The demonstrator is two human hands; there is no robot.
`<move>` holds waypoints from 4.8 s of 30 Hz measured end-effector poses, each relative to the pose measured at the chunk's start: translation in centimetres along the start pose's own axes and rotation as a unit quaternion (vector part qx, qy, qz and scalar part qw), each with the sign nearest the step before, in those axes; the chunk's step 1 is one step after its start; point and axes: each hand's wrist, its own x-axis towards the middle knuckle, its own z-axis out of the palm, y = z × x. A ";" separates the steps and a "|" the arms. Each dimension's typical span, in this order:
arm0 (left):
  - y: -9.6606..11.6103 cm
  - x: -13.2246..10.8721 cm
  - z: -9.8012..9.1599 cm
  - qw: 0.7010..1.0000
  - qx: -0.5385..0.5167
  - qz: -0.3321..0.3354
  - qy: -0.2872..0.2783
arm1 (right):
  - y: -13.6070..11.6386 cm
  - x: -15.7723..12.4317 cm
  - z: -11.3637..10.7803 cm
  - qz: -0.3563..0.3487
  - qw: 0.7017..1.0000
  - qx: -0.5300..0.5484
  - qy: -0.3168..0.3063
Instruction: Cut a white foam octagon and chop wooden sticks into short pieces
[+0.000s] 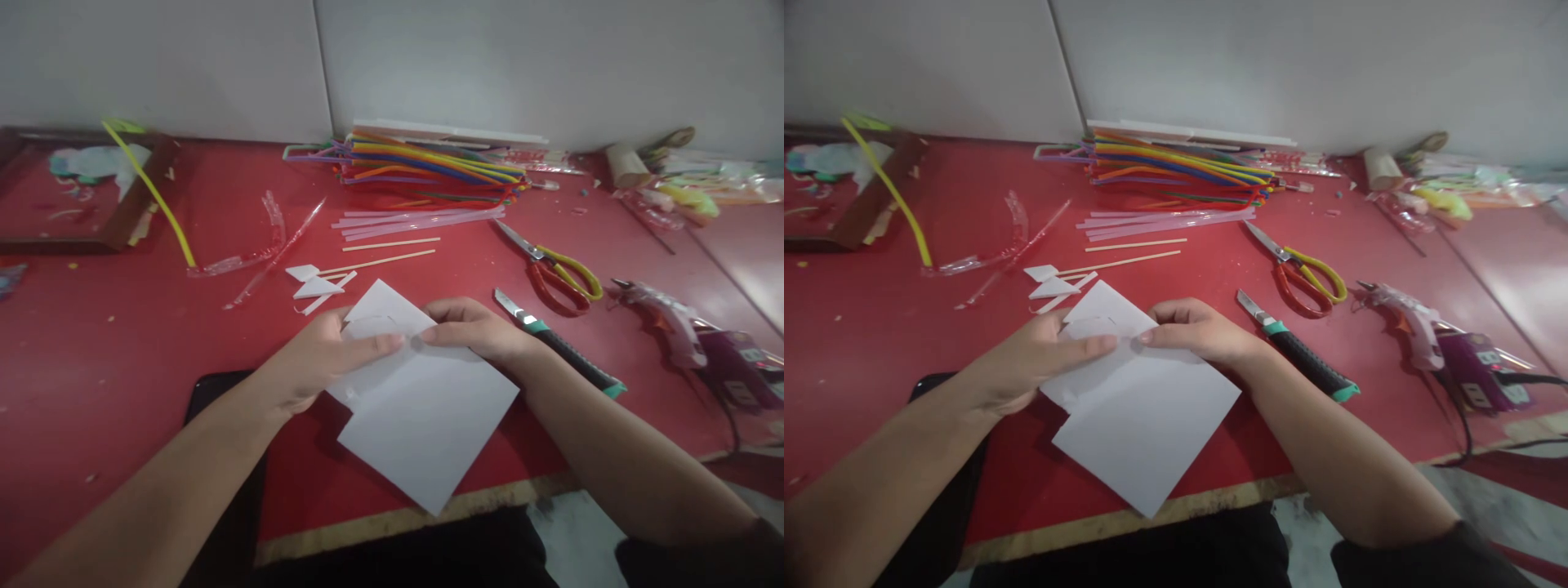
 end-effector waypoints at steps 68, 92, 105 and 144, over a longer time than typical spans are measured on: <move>-0.8 0.5 2.0 0.956 -0.232 0.170 0.056 | 1.8 1.8 3.5 -0.246 0.938 0.194 0.149; -0.8 0.3 2.3 0.954 -0.212 0.187 0.098 | 1.8 1.8 3.2 -0.313 0.931 0.106 0.155; -0.9 0.6 2.9 0.943 -0.277 0.138 0.124 | 2.3 2.3 2.9 -0.356 0.901 0.017 0.247; -1.2 -0.2 1.9 0.993 -0.084 0.087 0.009 | 0.9 3.2 -0.1 -0.294 0.894 0.137 0.310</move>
